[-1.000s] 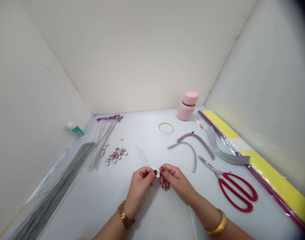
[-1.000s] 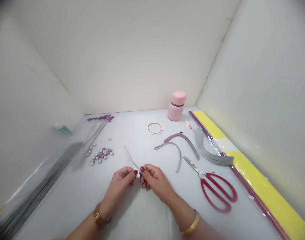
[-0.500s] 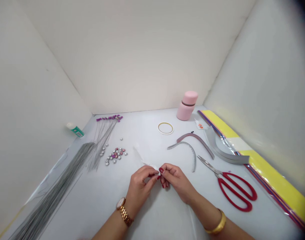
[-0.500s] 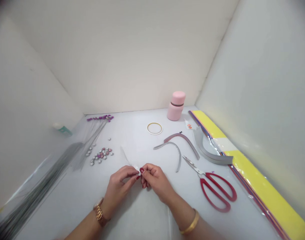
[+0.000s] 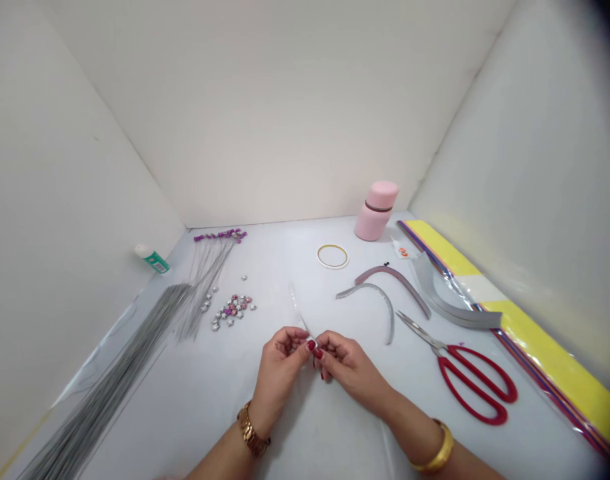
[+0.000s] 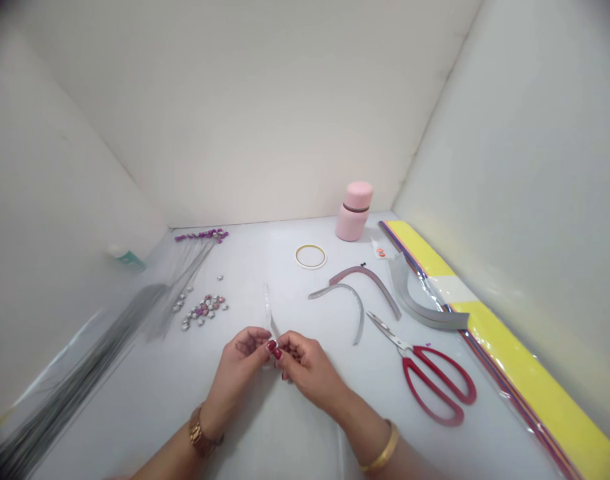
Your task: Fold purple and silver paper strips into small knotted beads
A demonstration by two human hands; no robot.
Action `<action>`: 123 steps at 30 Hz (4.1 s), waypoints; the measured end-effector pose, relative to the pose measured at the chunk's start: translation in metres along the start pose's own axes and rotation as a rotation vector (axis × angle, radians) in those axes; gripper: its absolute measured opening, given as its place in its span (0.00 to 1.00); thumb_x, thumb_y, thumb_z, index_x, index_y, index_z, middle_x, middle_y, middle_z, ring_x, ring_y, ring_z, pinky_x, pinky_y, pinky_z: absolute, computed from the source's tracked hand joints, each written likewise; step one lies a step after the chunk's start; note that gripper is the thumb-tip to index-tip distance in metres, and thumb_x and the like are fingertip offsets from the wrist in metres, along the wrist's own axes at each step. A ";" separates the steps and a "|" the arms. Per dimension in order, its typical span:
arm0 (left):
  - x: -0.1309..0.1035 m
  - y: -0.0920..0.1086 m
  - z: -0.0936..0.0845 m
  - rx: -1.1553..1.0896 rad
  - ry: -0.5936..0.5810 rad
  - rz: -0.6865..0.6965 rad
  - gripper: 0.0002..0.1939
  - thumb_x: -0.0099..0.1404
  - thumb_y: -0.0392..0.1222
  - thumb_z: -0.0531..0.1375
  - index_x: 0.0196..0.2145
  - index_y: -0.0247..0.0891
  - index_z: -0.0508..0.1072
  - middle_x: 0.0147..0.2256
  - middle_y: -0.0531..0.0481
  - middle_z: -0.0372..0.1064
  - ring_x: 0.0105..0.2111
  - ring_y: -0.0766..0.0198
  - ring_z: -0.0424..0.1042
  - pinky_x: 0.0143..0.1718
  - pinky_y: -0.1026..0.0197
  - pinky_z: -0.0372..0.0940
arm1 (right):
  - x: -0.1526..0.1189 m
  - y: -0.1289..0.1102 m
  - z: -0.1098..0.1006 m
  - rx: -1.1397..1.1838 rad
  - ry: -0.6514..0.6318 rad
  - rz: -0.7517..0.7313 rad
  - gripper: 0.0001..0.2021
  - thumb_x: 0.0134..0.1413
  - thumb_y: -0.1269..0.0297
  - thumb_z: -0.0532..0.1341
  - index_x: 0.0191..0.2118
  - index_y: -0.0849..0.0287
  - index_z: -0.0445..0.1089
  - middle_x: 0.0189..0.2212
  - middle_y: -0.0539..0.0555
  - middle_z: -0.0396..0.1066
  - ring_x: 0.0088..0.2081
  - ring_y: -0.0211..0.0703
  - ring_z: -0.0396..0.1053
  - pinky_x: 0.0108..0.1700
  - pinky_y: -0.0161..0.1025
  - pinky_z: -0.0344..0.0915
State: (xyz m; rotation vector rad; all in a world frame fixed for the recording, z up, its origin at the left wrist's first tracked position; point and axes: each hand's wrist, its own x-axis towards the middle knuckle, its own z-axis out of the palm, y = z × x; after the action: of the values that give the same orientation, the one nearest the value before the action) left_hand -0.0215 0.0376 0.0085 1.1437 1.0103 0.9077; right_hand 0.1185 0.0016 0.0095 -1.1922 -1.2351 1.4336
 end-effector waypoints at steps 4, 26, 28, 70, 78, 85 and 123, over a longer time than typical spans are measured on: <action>-0.001 0.000 0.000 -0.004 0.002 -0.015 0.08 0.55 0.39 0.60 0.33 0.33 0.70 0.24 0.51 0.70 0.24 0.66 0.69 0.29 0.63 0.64 | 0.000 0.000 0.001 -0.046 0.019 -0.023 0.11 0.54 0.57 0.54 0.29 0.59 0.63 0.21 0.47 0.61 0.21 0.33 0.59 0.25 0.32 0.58; -0.003 0.003 0.000 -0.013 0.003 -0.062 0.07 0.55 0.41 0.59 0.24 0.34 0.71 0.21 0.54 0.66 0.23 0.69 0.64 0.27 0.67 0.59 | 0.000 -0.003 0.002 -0.304 0.197 -0.202 0.04 0.53 0.63 0.55 0.34 0.57 0.64 0.32 0.53 0.64 0.34 0.42 0.62 0.35 0.36 0.59; -0.003 0.000 0.000 -0.055 0.005 -0.086 0.07 0.55 0.41 0.60 0.25 0.34 0.70 0.21 0.54 0.66 0.23 0.70 0.64 0.27 0.68 0.59 | 0.001 -0.004 0.002 -0.297 0.147 -0.186 0.05 0.53 0.63 0.55 0.30 0.58 0.65 0.28 0.52 0.65 0.30 0.41 0.61 0.33 0.36 0.58; -0.004 0.008 -0.007 0.294 -0.076 0.308 0.07 0.56 0.34 0.58 0.30 0.39 0.75 0.33 0.47 0.72 0.35 0.61 0.69 0.39 0.61 0.63 | 0.003 0.000 0.005 0.213 0.138 0.113 0.13 0.51 0.57 0.57 0.27 0.63 0.66 0.18 0.48 0.65 0.17 0.30 0.55 0.21 0.30 0.50; -0.001 0.001 -0.001 0.116 -0.054 0.088 0.09 0.58 0.40 0.57 0.34 0.32 0.73 0.26 0.46 0.72 0.26 0.64 0.70 0.29 0.63 0.66 | 0.002 -0.001 0.005 0.156 0.163 0.077 0.12 0.51 0.58 0.58 0.27 0.62 0.67 0.18 0.48 0.65 0.18 0.30 0.56 0.22 0.31 0.50; -0.004 0.003 0.001 0.058 -0.062 0.040 0.09 0.57 0.40 0.57 0.30 0.32 0.73 0.22 0.49 0.70 0.25 0.64 0.69 0.30 0.63 0.64 | 0.001 0.004 0.006 0.088 0.172 0.073 0.12 0.51 0.59 0.57 0.25 0.63 0.66 0.19 0.49 0.66 0.19 0.32 0.58 0.23 0.31 0.53; -0.004 0.004 -0.004 0.346 -0.067 0.310 0.10 0.63 0.38 0.51 0.34 0.36 0.71 0.29 0.47 0.70 0.25 0.65 0.70 0.30 0.61 0.66 | 0.003 -0.005 0.007 0.140 0.127 0.105 0.15 0.50 0.54 0.57 0.25 0.61 0.68 0.18 0.48 0.65 0.18 0.32 0.57 0.22 0.32 0.52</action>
State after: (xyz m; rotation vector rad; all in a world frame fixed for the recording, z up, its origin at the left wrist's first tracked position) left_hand -0.0269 0.0357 0.0130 1.6455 0.9740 0.9514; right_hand 0.1112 0.0039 0.0149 -1.2466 -0.9825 1.4715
